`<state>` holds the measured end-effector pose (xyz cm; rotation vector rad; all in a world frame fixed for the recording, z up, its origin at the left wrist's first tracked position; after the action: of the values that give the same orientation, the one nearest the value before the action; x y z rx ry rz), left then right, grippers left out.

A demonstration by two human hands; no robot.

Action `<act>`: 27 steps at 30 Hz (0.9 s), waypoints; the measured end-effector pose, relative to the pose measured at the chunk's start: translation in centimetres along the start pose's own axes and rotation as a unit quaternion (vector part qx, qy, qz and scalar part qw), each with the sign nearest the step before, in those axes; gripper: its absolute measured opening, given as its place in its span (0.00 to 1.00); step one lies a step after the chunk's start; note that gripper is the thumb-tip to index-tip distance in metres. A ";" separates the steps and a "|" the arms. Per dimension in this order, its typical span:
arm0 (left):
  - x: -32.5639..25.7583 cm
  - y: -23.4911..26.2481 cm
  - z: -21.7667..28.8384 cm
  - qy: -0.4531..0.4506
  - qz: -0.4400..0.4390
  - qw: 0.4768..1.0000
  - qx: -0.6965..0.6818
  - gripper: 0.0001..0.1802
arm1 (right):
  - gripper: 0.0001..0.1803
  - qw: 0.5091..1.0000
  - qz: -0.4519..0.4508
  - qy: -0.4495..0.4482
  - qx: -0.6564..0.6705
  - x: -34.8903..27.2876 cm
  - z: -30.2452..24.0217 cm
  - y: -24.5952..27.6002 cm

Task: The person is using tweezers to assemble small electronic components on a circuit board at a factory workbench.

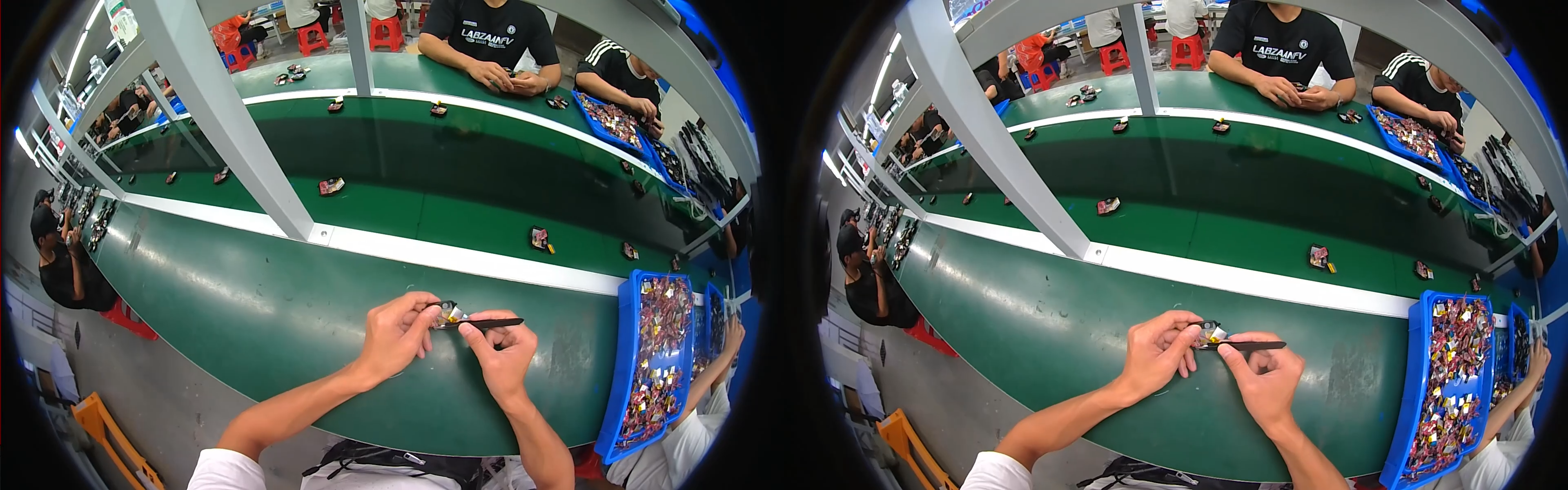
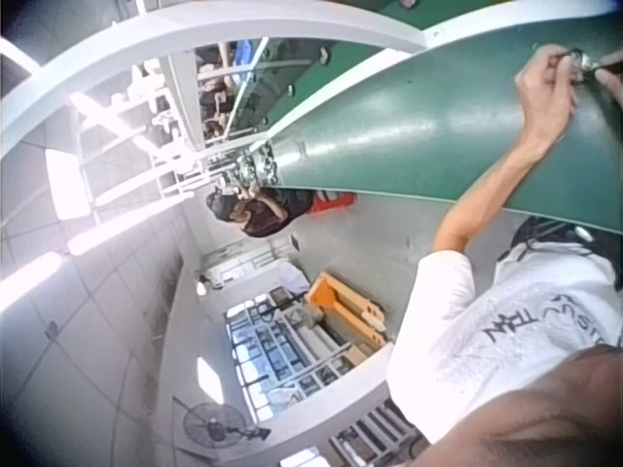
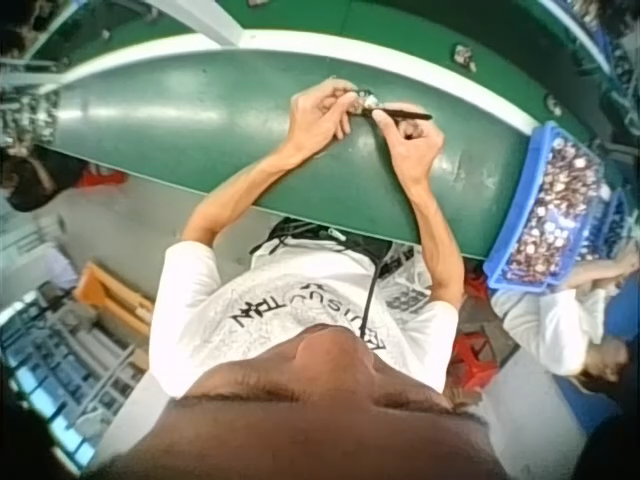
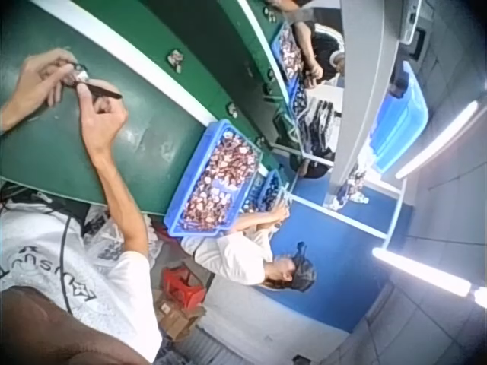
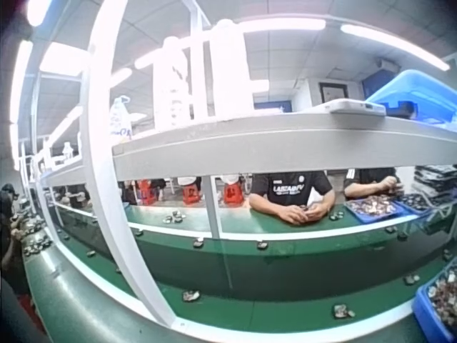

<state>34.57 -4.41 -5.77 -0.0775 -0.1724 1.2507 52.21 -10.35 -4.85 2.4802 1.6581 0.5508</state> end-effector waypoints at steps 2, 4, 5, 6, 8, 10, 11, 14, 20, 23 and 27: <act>0.0 -0.1 -0.3 0.015 -0.010 1.000 -0.022 0.10 | 0.08 0.991 -0.023 -0.080 0.103 -0.1 0.7 -0.4; -0.1 -0.1 -0.2 0.003 -0.017 0.999 -0.031 0.11 | 0.08 0.983 -0.038 -0.121 0.134 0.0 0.5 -0.3; -0.1 0.0 -0.2 0.004 -0.016 0.999 -0.030 0.11 | 0.08 0.972 -0.052 -0.161 0.163 0.0 0.8 -0.6; -0.1 -0.2 -0.2 0.000 -0.017 0.999 -0.030 0.11 | 0.08 0.972 -0.052 -0.161 0.163 0.0 0.8 -0.6; -0.1 -0.4 -0.1 -0.004 -0.018 0.999 -0.030 0.11 | 0.07 0.977 -0.040 -0.137 0.156 0.1 0.6 -0.6; -0.2 -0.6 0.0 -0.016 -0.023 0.999 -0.029 0.11 | 0.07 0.976 -0.041 -0.144 0.156 0.1 0.6 -0.5; -0.2 -0.6 0.0 -0.015 -0.024 0.999 -0.029 0.11 | 0.07 0.975 -0.041 -0.151 0.155 0.1 0.6 -0.4; -0.3 -0.5 -0.3 -0.027 -0.027 0.999 -0.022 0.11 | 0.07 0.973 -0.040 -0.157 0.164 0.2 0.8 -0.5; -0.2 -0.7 -0.4 -0.031 -0.043 0.998 -0.046 0.13 | 0.09 0.961 -0.078 -0.186 0.189 0.3 1.6 0.1; 0.0 -0.8 -1.1 0.027 -0.045 0.994 -0.095 0.13 | 0.08 0.960 -0.080 -0.187 0.192 0.3 1.8 0.4; 0.2 -0.8 -1.3 0.059 -0.047 0.987 -0.139 0.13 | 0.08 0.957 -0.073 -0.202 0.197 0.3 1.5 0.2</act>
<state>35.63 -4.41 -6.92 -0.3803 -0.2443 1.1177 53.08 -9.98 -6.14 2.4538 1.8896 -0.3197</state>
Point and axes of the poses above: each hand's wrist, its own x-axis towards the middle knuckle, its own y-axis out of the back of the hand, z = x × y, the point moved 6 cm from there along x, towards the middle knuckle, and after that the axes turned 10 degrees about -x, right-handed, at the moved point
